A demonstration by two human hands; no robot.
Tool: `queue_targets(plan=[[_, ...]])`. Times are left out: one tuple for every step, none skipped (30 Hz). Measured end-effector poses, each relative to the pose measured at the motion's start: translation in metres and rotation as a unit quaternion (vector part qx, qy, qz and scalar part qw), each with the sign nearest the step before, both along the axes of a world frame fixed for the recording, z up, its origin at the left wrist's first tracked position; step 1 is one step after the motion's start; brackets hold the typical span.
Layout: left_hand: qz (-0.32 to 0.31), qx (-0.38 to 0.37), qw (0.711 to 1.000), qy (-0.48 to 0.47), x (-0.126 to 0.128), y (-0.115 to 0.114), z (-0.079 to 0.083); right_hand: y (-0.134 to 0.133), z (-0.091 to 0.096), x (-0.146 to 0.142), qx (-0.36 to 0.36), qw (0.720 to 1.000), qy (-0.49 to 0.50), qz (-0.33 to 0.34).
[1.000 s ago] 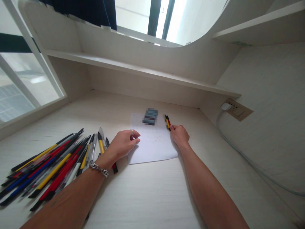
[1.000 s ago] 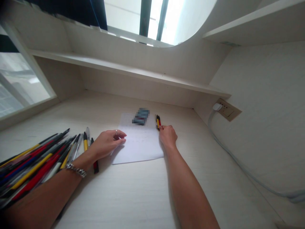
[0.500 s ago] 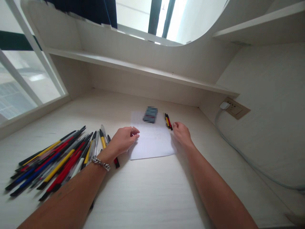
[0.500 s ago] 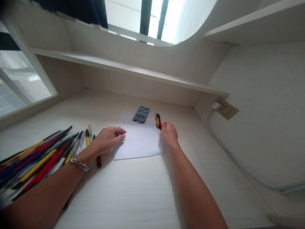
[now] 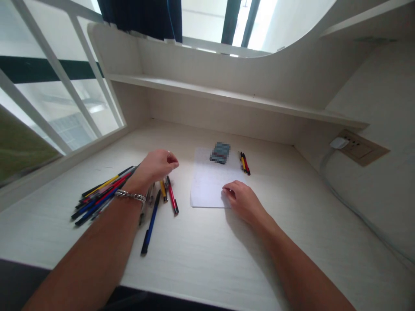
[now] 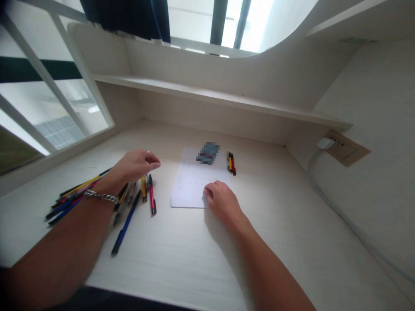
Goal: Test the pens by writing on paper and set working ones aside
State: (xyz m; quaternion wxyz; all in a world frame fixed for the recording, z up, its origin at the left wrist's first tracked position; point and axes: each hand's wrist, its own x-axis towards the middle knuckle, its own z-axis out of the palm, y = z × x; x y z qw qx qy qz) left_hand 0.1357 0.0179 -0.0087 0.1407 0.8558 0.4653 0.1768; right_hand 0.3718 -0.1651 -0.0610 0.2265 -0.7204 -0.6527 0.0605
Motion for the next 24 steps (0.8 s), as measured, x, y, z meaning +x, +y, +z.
queue_targets(plan=[[0.01, -0.01, 1.0, 0.012, -0.005, 0.001, 0.001, 0.0, 0.0, 0.001, 0.003, 1.0, 0.003, 0.001], [0.017, -0.02, 0.999, 0.026, -0.01, 0.001, 0.002, 0.0, 0.0, 0.002, 0.005, 1.0, 0.006, 0.001], [0.021, -0.03, 0.999, 0.041, -0.013, -0.001, 0.002, 0.0, 0.0, 0.003, 0.007, 1.0, 0.009, 0.001], [0.021, -0.038, 0.997, 0.057, -0.016, -0.004, 0.002, 0.0, 0.0, 0.003, 0.009, 1.0, 0.011, 0.0], [0.017, -0.048, 0.996, 0.073, -0.019, -0.009, 0.002, 0.0, 0.0, 0.003, 0.011, 1.0, 0.013, 0.0], [0.008, -0.055, 0.995, 0.089, -0.02, -0.015, 0.002, 0.0, 0.0, 0.003, 0.013, 1.0, 0.015, 0.0], [-0.001, -0.061, 0.992, 0.106, -0.021, -0.022, 0.001, 0.0, 0.0, 0.003, 0.015, 1.0, 0.016, 0.001], [-0.006, -0.071, 0.99, 0.123, -0.022, -0.029, 0.0, 0.0, 0.0, 0.003, 0.017, 1.0, 0.017, 0.002], [-0.014, -0.081, 0.987, 0.14, -0.022, -0.036, -0.001, 0.0, -0.001, 0.003, 0.019, 1.0, 0.017, 0.004], [-0.016, -0.086, 0.984, 0.154, -0.021, -0.043, -0.001, 0.0, -0.001, 0.003, 0.021, 1.0, 0.018, 0.007], [-0.012, -0.09, 0.981, 0.171, -0.02, -0.049, -0.002, 0.0, -0.001, 0.003, 0.022, 1.0, 0.018, 0.01], [0.002, -0.088, 0.978, 0.188, -0.018, -0.054, -0.002, 0.0, -0.001, 0.003, 0.023, 0.999, 0.018, 0.012], [0.016, -0.081, 0.976, 0.202, -0.017, -0.059, -0.003, 0.0, -0.001, 0.003, 0.025, 0.999, 0.018, 0.014], [0.031, -0.072, 0.973, 0.215, -0.014, -0.062, -0.003, 0.0, -0.001, 0.003, 0.026, 0.999, 0.018, 0.017], [0.046, -0.064, 0.971, 0.225, -0.012, -0.065, -0.004, 0.0, -0.001, 0.003, 0.027, 0.999, 0.018, 0.019], [0.055, -0.058, 0.969, 0.233, -0.01, -0.066, -0.005, 0.0, -0.001, 0.003, 0.027, 0.999, 0.019, 0.021], [0.061, -0.056, 0.968, 0.239, -0.009, -0.067, -0.005, 0.0, -0.001, 0.003, 0.028, 0.999, 0.019, 0.023], [0.063, -0.056, 0.967, 0.242, -0.007, -0.067, -0.006, 0.0, -0.001, 0.003, 0.03, 0.999, 0.019, 0.024], [0.061, -0.057, 0.966, 0.244, -0.006, -0.066, -0.008, 0.0, -0.001, 0.003, 0.031, 0.999, 0.02, 0.025], [0.058, -0.058, 0.967, 0.243, -0.006, -0.065, -0.009, 0.0, -0.001, 0.003, 0.032, 0.999, 0.019, 0.026], [0.057, -0.059, 0.967, 0.241, -0.006, -0.064, -0.01, 0.0, -0.001, 0.003, 0.033, 0.999, 0.019, 0.026], [0.055, -0.059, 0.968, 0.237, -0.006, -0.063, -0.012, 0.0, -0.002, 0.003, 0.033, 0.999, 0.019, 0.026], [0.052, -0.058, 0.969, 0.233, -0.006, -0.061, -0.013, 0.0, -0.002, 0.003, 0.034, 0.999, 0.019, 0.025], [0.049, -0.058, 0.971, 0.228, -0.007, -0.06, -0.014, 0.0, -0.002, 0.003, 0.034, 0.999, 0.02, 0.024]])
